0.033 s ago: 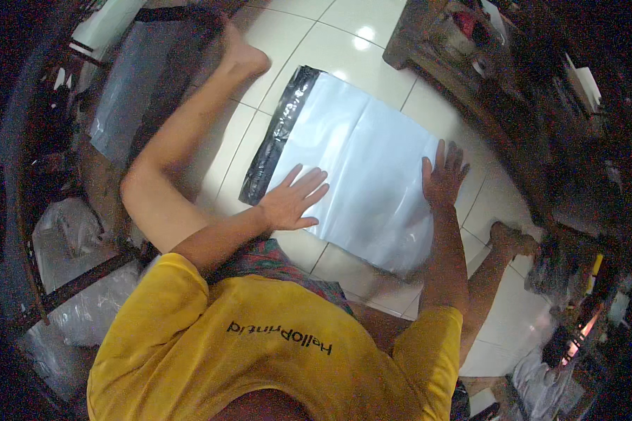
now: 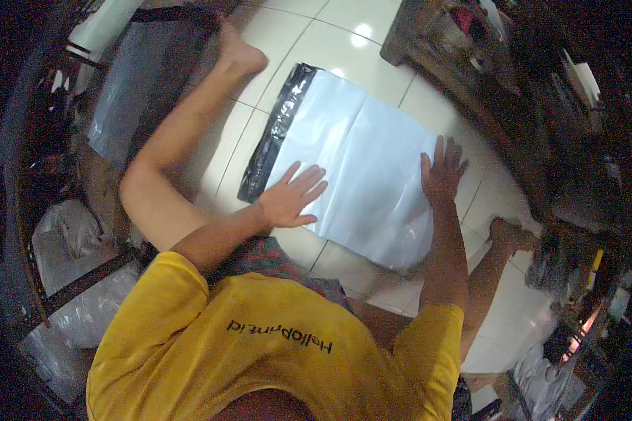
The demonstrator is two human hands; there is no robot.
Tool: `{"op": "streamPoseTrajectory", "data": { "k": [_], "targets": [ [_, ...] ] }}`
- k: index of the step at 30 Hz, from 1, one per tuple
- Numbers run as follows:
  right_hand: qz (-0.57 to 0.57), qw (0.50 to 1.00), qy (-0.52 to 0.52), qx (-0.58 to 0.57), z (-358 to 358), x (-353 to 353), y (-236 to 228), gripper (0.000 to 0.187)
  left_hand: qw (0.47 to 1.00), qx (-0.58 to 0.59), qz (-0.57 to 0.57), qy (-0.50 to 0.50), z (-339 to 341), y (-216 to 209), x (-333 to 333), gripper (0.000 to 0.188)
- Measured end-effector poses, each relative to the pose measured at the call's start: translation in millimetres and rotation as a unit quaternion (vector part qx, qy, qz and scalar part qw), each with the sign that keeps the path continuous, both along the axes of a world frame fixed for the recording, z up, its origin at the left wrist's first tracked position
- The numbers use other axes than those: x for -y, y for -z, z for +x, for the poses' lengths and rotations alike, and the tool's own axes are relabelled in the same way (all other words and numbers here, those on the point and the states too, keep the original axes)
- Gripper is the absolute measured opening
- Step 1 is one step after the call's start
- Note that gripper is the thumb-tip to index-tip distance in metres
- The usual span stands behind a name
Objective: The person sits on the floor and repeatedly folds white poly mailers, then places them into a black plastic bag. The person handles the mailers one at a time, smoothing and folding them before stacking them in the bag.
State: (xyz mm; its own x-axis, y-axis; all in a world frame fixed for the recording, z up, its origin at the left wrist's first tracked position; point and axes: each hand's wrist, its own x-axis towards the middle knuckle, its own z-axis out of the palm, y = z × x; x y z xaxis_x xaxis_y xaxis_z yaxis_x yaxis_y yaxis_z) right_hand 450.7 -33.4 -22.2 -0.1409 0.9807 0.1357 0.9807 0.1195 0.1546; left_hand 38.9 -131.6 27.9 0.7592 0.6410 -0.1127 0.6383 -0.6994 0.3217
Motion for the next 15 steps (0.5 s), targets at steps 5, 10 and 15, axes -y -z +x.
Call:
{"op": "streamPoseTrajectory", "data": {
  "k": [5, 10, 15],
  "targets": [
    [0.046, 0.997, -0.025, -0.058, -23, 5, -30, 0.067, 1.0, -0.015, 0.016, -0.01, 1, -1, -2, 0.08],
    [-0.204, 0.944, -0.177, -0.188, -113, 97, -86, 0.034, 0.998, 0.034, 0.043, 0.032, 13, -13, 6, 0.065],
    [-0.232, 0.942, -0.221, -0.095, -156, 188, -74, 0.045, 0.986, 0.052, 0.092, 0.131, 26, -14, 24, 0.041]
  ]
}}
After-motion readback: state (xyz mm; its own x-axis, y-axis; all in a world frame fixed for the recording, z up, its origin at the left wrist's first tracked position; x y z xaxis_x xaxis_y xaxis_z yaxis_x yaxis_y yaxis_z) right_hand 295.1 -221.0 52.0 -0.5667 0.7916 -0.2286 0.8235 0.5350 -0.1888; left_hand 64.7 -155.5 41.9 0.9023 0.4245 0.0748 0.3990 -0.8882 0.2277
